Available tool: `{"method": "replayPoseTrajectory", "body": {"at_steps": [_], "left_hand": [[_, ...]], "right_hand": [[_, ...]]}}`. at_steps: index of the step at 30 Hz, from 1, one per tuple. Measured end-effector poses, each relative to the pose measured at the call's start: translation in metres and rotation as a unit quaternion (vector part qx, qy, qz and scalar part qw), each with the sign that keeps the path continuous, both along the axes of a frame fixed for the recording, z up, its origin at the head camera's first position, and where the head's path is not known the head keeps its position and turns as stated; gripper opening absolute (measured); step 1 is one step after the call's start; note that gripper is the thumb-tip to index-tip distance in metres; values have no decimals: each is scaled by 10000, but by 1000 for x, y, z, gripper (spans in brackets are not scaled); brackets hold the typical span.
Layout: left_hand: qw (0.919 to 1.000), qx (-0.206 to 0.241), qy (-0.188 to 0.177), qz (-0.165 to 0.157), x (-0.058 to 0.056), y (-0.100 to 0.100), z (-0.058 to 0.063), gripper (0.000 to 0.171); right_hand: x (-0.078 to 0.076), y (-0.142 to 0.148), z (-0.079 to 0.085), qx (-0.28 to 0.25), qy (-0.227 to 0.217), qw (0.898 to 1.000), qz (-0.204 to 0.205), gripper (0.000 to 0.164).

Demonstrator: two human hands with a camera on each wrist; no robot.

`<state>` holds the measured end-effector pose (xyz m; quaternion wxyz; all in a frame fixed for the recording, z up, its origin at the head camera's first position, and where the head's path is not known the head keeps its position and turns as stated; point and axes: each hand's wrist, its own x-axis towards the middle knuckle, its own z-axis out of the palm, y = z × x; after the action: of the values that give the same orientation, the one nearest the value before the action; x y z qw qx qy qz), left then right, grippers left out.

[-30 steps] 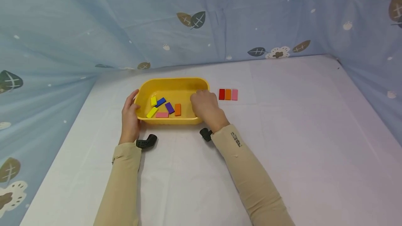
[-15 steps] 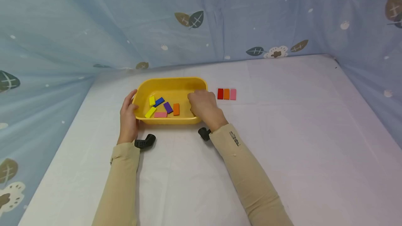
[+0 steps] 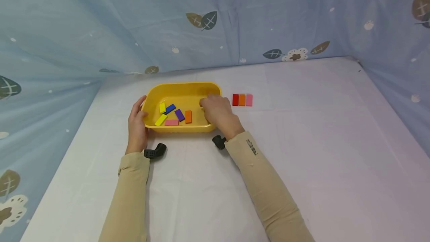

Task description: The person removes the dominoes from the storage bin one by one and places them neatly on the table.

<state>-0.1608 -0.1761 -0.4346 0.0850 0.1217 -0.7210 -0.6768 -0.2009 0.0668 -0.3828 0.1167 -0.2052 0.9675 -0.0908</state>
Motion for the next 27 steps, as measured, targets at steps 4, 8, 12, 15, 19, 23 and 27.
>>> {"method": "replayPoseTrajectory", "body": {"at_steps": [4, 8, 12, 15, 19, 23, 27], "left_hand": [[10000, 32, -24, 25, 0, -1, 0, 51], [10000, 49, 3, 43, -1, -1, -2, 52], [10000, 2, 29, 24, -1, -2, -2, 52], [10000, -37, 32, 30, -1, -2, -1, 51], [10000, -25, -17, 54, -2, -2, -1, 51], [10000, 2, -21, 38, -2, -2, -1, 51], [10000, 12, -4, 28, -2, -2, -2, 51]], "right_hand": [[-2, 1, -1, -170, -26, 9998, 30, 33], [-5, 4, 0, -418, -328, 9986, -12, 32], [-11, 11, 1, -861, -649, 9942, -23, 30], [-15, 16, 3, -1211, -640, 9906, -68, 30], [-17, 23, 8, -1573, -526, 9858, -265, 30], [-19, 33, 12, -2002, -447, 9774, -509, 27], [-19, 47, 17, -2558, -406, 9633, -699, 22]]}}
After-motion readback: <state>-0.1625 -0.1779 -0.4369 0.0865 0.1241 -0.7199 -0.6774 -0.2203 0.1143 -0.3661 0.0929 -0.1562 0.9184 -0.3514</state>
